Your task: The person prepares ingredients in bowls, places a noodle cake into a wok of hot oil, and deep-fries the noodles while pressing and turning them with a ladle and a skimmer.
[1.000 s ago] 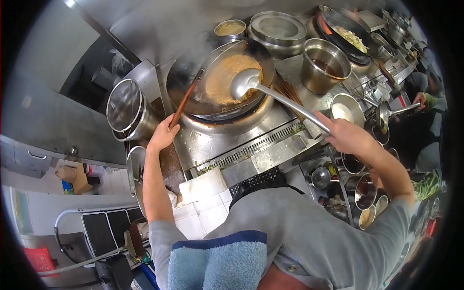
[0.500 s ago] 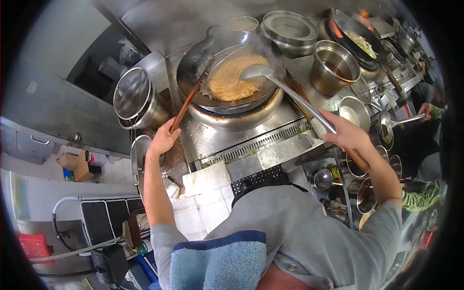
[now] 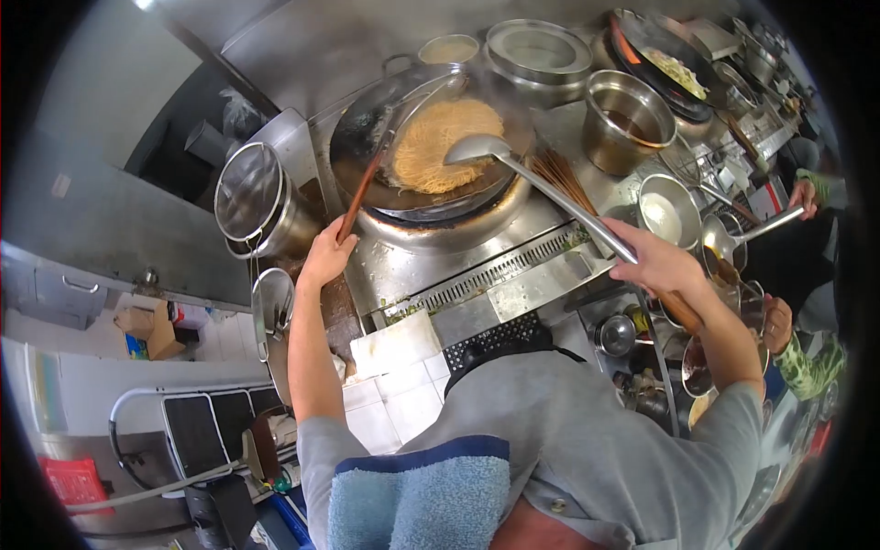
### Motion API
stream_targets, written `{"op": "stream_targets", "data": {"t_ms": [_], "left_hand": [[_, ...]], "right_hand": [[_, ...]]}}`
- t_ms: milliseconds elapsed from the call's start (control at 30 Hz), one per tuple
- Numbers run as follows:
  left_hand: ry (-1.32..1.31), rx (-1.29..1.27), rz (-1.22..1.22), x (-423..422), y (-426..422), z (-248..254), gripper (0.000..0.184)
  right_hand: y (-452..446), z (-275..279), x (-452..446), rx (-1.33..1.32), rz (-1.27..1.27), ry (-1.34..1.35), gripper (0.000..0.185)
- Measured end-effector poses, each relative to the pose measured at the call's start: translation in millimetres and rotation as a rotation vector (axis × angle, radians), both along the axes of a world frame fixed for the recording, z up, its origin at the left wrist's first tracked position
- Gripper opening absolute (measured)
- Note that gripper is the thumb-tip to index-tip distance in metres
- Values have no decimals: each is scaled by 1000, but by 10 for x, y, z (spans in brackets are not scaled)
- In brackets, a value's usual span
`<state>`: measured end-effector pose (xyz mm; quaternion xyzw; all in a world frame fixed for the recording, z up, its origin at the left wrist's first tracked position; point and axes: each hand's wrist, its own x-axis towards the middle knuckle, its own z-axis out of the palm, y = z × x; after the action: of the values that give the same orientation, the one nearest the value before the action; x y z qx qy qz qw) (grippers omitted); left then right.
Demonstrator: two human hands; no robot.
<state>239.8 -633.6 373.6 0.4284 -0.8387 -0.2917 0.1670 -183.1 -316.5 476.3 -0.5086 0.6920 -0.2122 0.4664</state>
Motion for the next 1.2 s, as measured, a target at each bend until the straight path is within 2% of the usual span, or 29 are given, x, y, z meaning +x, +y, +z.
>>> {"op": "stream_targets", "data": {"t_ms": [33,167,300,467,567,800,833,933,1033,1133,1200], "left_hand": [[12,-27,-39,50,-9,-52,46],[-33,148,21,127,167,149,45],[-29,92,39,202,160,101,46],[0,-19,47,7,66,40,46],[9,88,80,-71,66,36,45],[-14,97,69,138,114,35,45],[-10,102,68,152,119,61,45],[-35,106,86,156,129,109,46],[-58,67,80,132,125,176,46],[-91,57,76,82,127,274,46],[-85,58,64,51,99,253,45]], "right_hand": [[-29,-94,-30,-11,-5,1,75],[-194,-214,-23,-49,-38,-11,75],[-252,-318,-57,-97,-63,14,76],[-152,-91,71,-77,-87,-66,75],[-153,-190,-12,-48,-92,-98,73],[-651,-498,5,-196,-185,-132,75],[-739,-491,56,-189,-203,-70,72],[-1006,-537,223,-288,-149,-50,70],[-1201,-685,267,-262,-91,-124,67],[-1114,-549,362,-212,-55,-201,66],[-983,-521,394,-269,-41,-60,68]]}}
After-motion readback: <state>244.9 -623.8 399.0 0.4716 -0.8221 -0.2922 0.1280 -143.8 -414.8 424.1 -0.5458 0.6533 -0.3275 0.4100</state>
